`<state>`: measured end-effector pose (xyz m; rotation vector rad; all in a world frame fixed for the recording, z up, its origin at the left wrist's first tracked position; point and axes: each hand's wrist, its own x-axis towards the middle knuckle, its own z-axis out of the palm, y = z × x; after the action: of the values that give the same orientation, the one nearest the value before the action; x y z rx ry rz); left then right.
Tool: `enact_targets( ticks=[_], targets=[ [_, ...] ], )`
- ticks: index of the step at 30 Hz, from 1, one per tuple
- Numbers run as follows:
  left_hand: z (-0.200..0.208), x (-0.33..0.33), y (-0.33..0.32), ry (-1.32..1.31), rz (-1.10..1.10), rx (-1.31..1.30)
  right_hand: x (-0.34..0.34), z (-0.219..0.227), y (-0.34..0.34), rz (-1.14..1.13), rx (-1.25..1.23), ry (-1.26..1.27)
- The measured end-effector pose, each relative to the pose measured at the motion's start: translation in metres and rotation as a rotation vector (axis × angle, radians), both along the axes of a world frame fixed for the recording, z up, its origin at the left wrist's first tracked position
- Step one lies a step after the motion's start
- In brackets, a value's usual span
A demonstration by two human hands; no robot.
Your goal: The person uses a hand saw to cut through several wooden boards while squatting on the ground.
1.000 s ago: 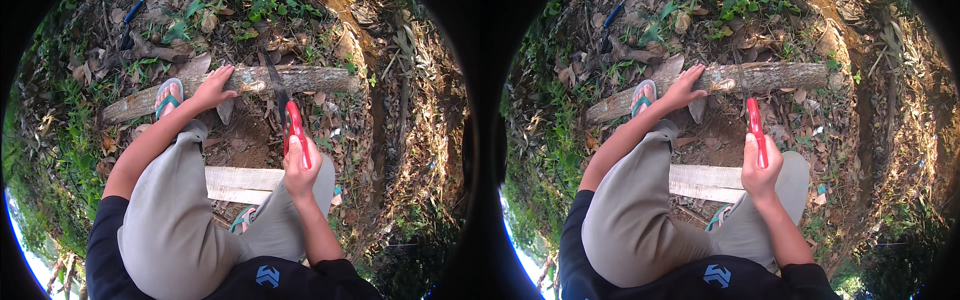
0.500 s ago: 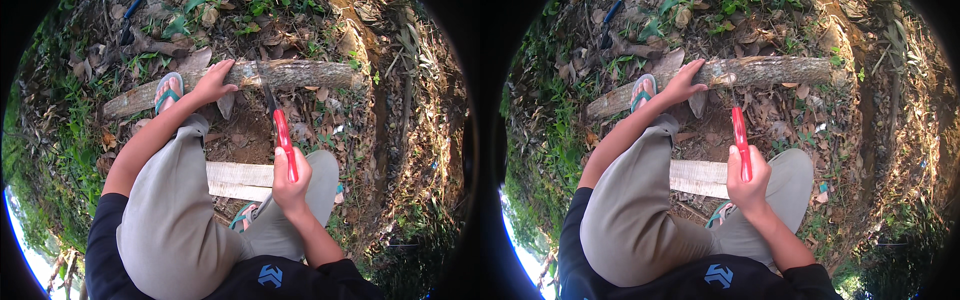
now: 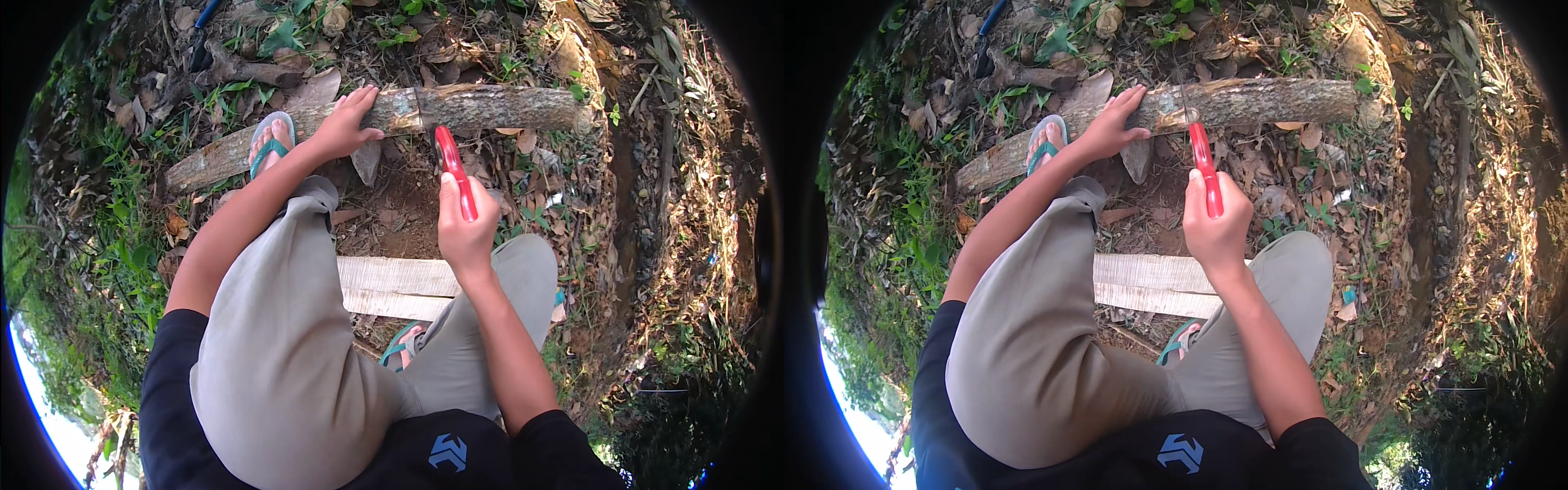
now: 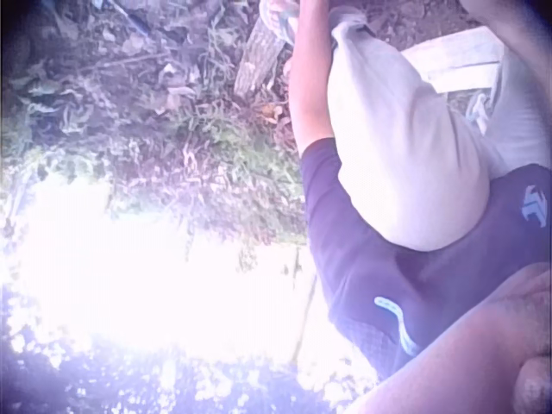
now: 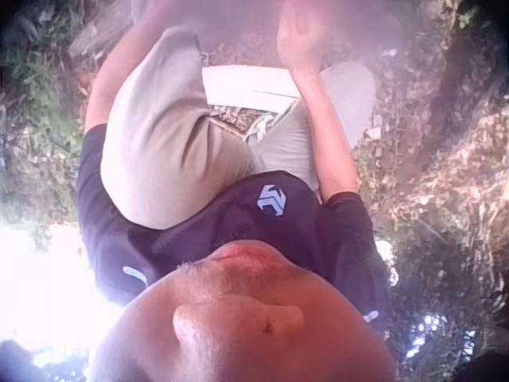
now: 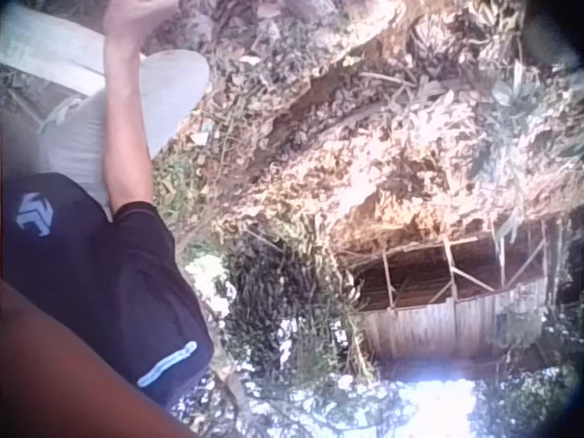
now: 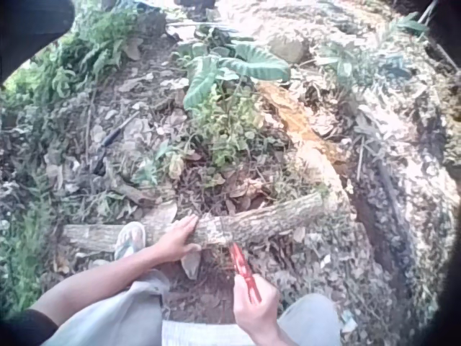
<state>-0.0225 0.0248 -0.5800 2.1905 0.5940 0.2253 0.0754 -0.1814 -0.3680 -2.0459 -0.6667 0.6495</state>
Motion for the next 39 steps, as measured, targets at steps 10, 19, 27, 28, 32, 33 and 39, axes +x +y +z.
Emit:
enact_targets(
  ticks=[10,19,27,28,32,33,39],
  targets=[
    [-0.001,-0.008,-0.004,0.106,0.096,0.056,0.003,0.008,0.026,0.004,-0.058,-0.022],
    [-0.002,-0.017,-0.008,0.119,0.046,0.107,0.008,-0.040,0.050,-0.013,-0.031,-0.112],
    [-0.007,-0.019,-0.004,0.148,0.039,0.118,-0.032,0.042,-0.010,-0.003,-0.077,0.031],
    [-0.009,-0.010,0.004,0.123,0.036,0.140,-0.027,0.047,-0.019,0.001,-0.089,0.050],
    [-0.007,-0.023,-0.004,0.123,0.033,0.131,-0.008,0.054,-0.023,-0.006,-0.084,0.131],
    [-0.006,-0.022,-0.005,0.098,0.028,0.124,-0.011,0.056,-0.021,-0.015,-0.086,0.139],
    [0.003,-0.008,0.002,0.059,0.027,0.079,0.041,-0.030,0.068,-0.010,-0.039,-0.058]
  ],
)
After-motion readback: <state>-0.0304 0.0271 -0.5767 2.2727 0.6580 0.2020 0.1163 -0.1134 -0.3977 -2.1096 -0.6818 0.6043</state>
